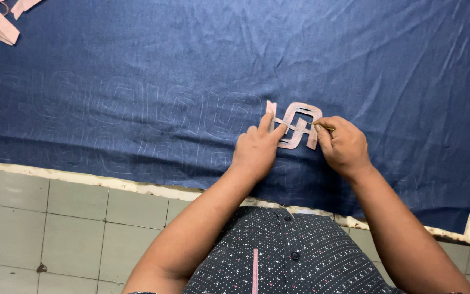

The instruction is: The person places a pink paper pattern template on blue fabric and traces around its edges with a marking pencil, following chalk outlines on the fabric. They reposition the template, trace additional outlines, and set finished templates aside on the table.

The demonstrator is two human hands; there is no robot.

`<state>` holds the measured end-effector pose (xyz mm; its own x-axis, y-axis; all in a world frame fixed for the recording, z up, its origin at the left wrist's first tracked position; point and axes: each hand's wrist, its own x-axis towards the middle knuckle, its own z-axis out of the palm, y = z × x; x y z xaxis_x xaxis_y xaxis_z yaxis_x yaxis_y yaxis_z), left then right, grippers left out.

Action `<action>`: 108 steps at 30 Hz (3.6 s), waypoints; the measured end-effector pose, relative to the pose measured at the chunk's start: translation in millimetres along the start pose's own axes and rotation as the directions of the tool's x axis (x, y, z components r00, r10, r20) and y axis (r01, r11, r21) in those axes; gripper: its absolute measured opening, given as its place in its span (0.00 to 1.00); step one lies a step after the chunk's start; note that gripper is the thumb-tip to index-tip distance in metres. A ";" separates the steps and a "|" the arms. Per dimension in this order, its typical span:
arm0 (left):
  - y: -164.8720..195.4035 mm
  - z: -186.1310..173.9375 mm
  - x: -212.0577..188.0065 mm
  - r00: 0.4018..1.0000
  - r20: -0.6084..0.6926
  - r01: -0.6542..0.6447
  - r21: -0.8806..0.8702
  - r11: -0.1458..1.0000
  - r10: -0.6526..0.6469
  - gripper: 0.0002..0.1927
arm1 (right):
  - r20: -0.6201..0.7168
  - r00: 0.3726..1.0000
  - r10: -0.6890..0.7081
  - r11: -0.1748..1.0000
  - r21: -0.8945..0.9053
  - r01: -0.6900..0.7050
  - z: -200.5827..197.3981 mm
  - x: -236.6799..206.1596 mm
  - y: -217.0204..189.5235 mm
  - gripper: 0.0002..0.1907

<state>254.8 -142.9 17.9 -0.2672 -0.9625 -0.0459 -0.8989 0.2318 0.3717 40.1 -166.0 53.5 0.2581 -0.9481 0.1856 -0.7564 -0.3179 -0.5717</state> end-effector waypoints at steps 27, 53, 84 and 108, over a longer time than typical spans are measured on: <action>-27.1 17.0 52.2 0.970 -0.240 -0.046 -0.017 0.999 0.041 0.13 | 0.152 0.947 -0.284 0.952 0.160 0.260 21.9 25.7 2.0 0.06; -127.8 -27.8 53.3 0.982 -0.187 -0.010 -0.225 0.974 -0.033 0.16 | 0.011 0.993 -0.114 0.985 0.129 0.111 109.7 110.6 -50.3 0.05; -45.1 -25.4 61.1 0.956 -0.194 -0.200 0.128 0.971 0.222 0.26 | 0.013 0.997 -0.073 0.997 0.024 0.073 39.4 139.8 -21.6 0.06; 129.9 17.1 143.2 0.967 0.016 -0.248 0.300 0.921 0.255 0.27 | 0.053 0.997 -0.047 0.999 -0.019 0.048 -125.5 29.9 107.9 0.05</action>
<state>93.8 -248.2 43.8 -0.4934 -0.8691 0.0359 -0.8658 0.4946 0.0752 -109.3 -229.5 97.7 0.3250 -0.9304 0.1692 -0.7543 -0.3630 -0.5471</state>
